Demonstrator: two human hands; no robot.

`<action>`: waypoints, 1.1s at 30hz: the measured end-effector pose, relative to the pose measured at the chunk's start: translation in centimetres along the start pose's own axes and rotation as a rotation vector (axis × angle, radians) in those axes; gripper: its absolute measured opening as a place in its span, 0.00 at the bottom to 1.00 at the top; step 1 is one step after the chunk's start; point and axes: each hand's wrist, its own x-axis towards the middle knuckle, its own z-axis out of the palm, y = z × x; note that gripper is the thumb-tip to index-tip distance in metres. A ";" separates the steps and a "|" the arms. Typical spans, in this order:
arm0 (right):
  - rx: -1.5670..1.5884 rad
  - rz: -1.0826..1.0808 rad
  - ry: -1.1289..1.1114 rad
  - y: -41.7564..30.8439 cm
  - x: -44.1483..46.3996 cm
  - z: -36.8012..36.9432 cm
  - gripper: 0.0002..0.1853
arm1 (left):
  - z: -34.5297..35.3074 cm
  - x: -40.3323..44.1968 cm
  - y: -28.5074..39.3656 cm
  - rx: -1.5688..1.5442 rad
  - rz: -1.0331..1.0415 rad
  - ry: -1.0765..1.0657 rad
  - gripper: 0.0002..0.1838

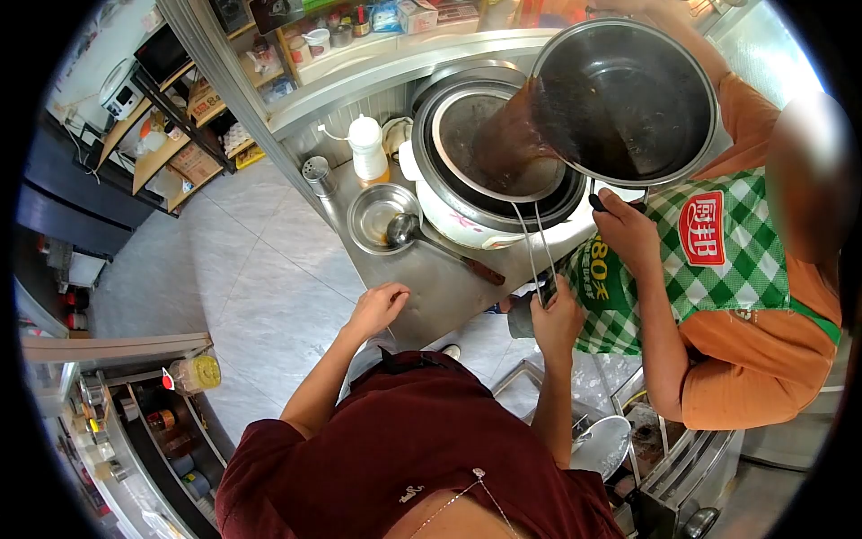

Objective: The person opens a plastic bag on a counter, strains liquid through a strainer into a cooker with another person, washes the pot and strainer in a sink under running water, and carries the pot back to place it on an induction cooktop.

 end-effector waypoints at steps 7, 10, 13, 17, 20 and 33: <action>-0.009 -0.034 -0.008 0.2 -0.1 0.5 0.27 | 0.2 0.0 0.0 0.014 0.010 0.006 0.09; 0.000 -0.020 -0.043 -0.2 -0.3 0.2 0.27 | 0.1 -0.2 0.1 0.010 -0.003 -0.001 0.10; 0.019 0.009 -0.047 -0.3 -0.8 0.4 0.27 | 0.1 -0.7 -0.5 0.015 0.010 0.012 0.10; -0.011 -0.035 0.066 1.7 -1.7 1.8 0.26 | -0.1 -1.5 -0.9 0.035 -0.018 -0.002 0.10; -0.062 -0.059 0.131 2.4 -2.6 2.3 0.25 | 0.1 -2.0 -1.3 0.034 -0.007 -0.009 0.10; -0.003 -0.076 0.171 2.9 -4.2 3.4 0.25 | 0.8 -2.8 -2.1 0.053 0.059 -0.014 0.10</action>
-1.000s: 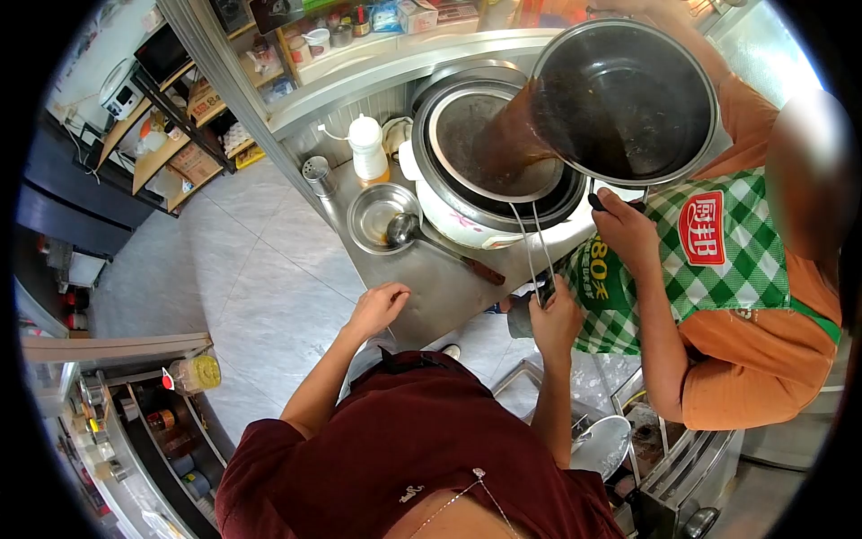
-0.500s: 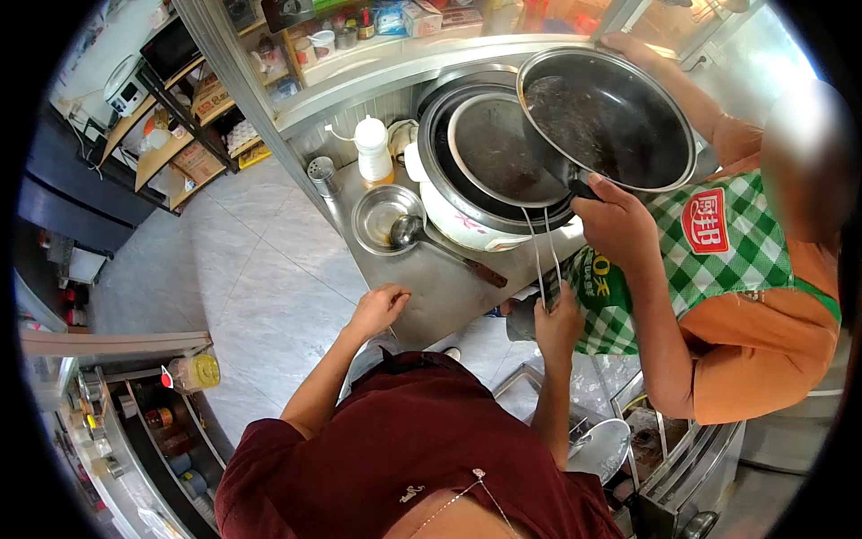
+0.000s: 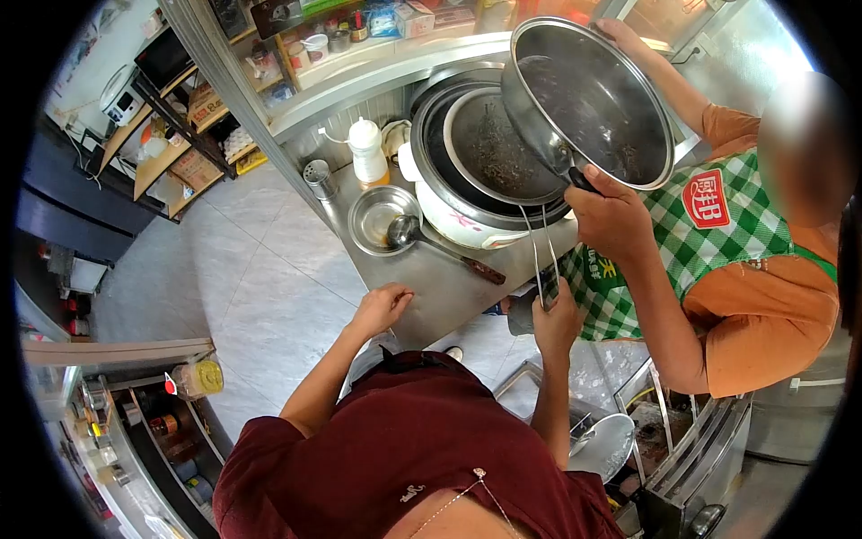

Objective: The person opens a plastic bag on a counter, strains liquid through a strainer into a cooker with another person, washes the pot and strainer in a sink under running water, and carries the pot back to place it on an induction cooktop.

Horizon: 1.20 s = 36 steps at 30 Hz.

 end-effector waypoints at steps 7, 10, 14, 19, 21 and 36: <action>-0.001 0.051 -0.056 -0.3 -0.4 -0.1 0.26 | 0.0 -0.5 0.0 0.009 -0.019 0.004 0.10; -0.012 0.064 -0.065 -0.3 -0.5 0.0 0.26 | 0.0 -0.7 0.0 -0.004 -0.009 0.011 0.09; -0.060 -0.097 0.086 0.9 -0.7 1.3 0.25 | 0.3 -0.6 -0.5 -0.019 0.003 0.017 0.09; -0.008 0.062 -0.066 0.2 -0.5 0.7 0.26 | 0.5 -0.3 -0.9 -0.004 0.009 0.029 0.09; -0.002 0.079 -0.083 -0.2 -0.5 0.6 0.27 | 0.5 -0.3 -0.9 -0.015 0.003 0.031 0.09; -0.019 -0.062 0.069 1.0 -0.4 1.8 0.25 | 0.4 -0.2 -0.7 -0.016 -0.015 0.014 0.10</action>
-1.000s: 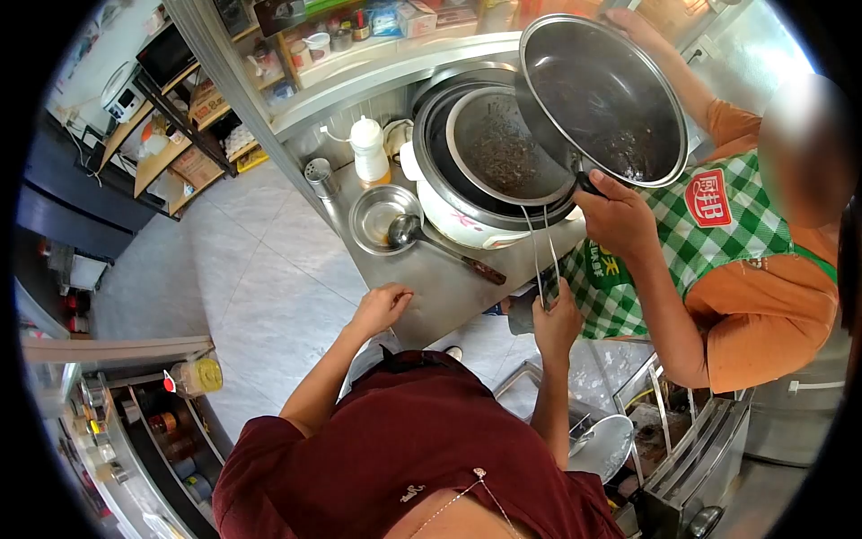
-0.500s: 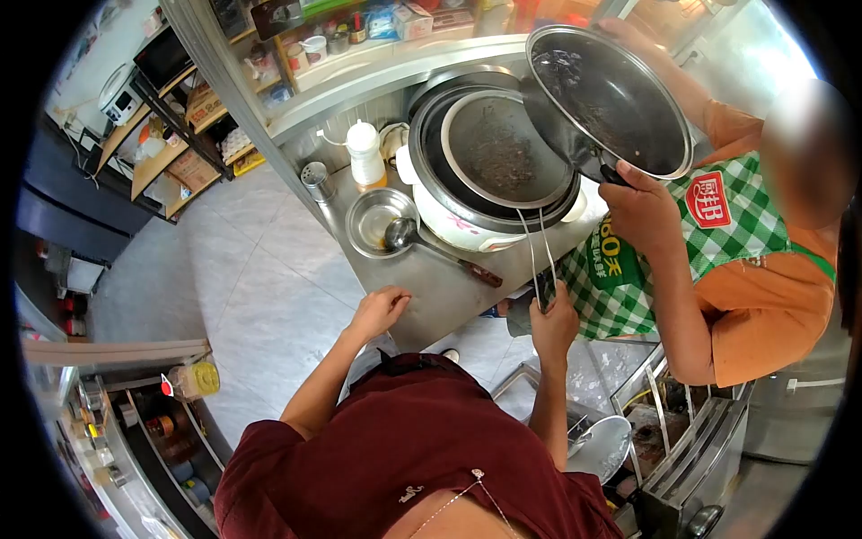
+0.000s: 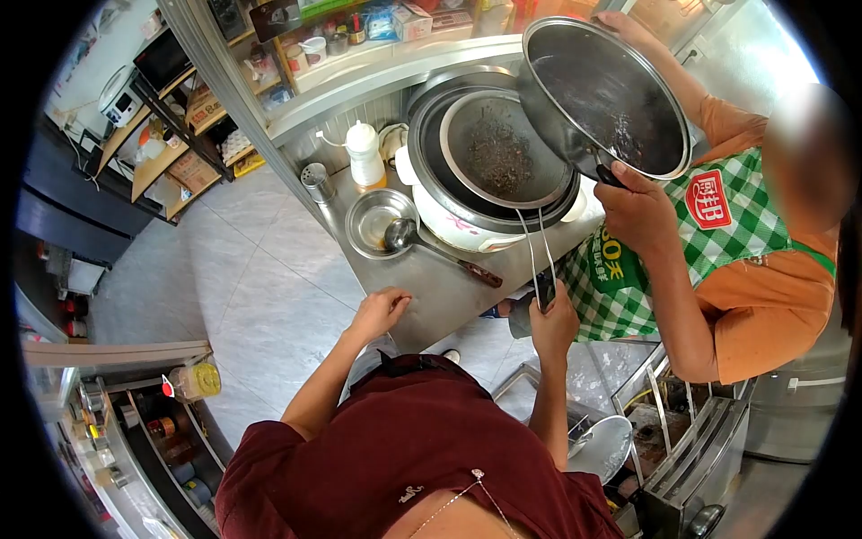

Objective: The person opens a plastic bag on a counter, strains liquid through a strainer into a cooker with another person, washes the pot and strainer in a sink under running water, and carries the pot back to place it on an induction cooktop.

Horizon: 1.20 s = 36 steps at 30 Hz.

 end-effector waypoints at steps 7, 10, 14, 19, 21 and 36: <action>-0.005 0.005 0.004 -0.2 0.0 -0.2 0.26 | -0.1 0.1 0.3 -0.012 0.003 -0.008 0.09; -0.005 0.013 0.001 -0.2 0.2 -0.2 0.27 | -0.1 0.2 0.2 -0.022 0.010 -0.002 0.09; 0.019 0.001 0.026 -0.3 0.3 0.0 0.24 | 0.0 0.3 -0.2 -0.021 0.013 0.002 0.09; -0.001 0.001 0.016 0.1 0.6 0.5 0.19 | 0.0 0.5 -0.3 -0.026 0.010 -0.001 0.09; 0.003 0.003 0.014 0.1 0.6 0.6 0.18 | 0.0 0.5 -0.4 -0.030 0.003 -0.005 0.09; -0.001 -0.031 0.031 0.4 0.7 0.9 0.21 | 0.2 0.7 -0.3 -0.032 0.012 -0.004 0.09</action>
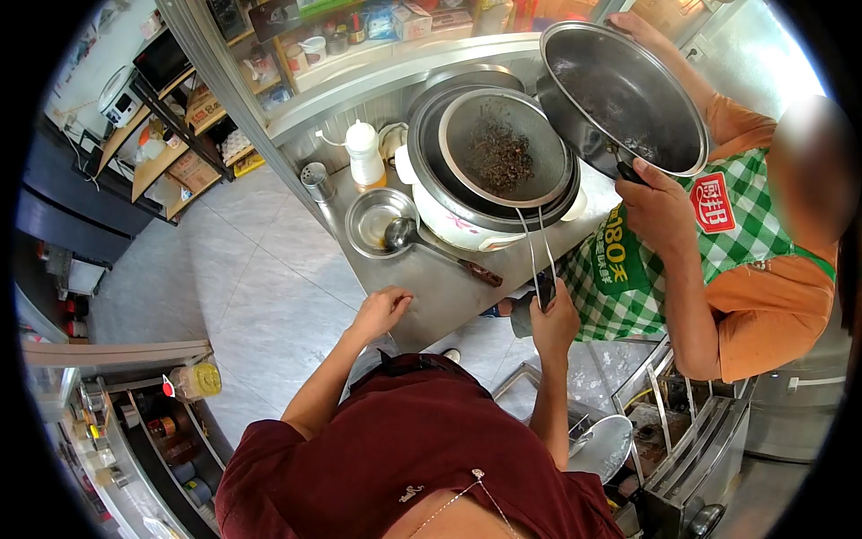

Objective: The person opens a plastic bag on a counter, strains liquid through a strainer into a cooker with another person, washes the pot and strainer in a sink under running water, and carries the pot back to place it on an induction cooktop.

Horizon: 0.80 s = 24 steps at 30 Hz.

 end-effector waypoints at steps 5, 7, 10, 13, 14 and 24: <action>0.020 0.020 -0.021 -0.6 0.1 -0.5 0.21 | 0.0 0.1 0.0 0.005 0.008 -0.006 0.09; 0.013 0.022 -0.019 -0.3 0.0 -0.3 0.21 | 0.1 0.1 -0.1 0.004 0.009 -0.008 0.10; 0.011 0.006 -0.004 -0.3 0.2 -0.5 0.22 | 0.2 0.3 0.0 0.009 0.013 -0.015 0.10; 0.011 -0.014 0.020 -0.2 0.2 -0.5 0.22 | 0.3 0.4 -0.1 0.016 0.017 -0.018 0.10; 0.011 -0.021 0.028 -0.2 0.2 -0.5 0.22 | 0.3 0.5 0.0 0.010 0.011 -0.023 0.10; 0.007 0.030 -0.044 -0.4 1.0 -1.1 0.24 | 0.1 1.0 0.2 0.006 0.041 -0.012 0.10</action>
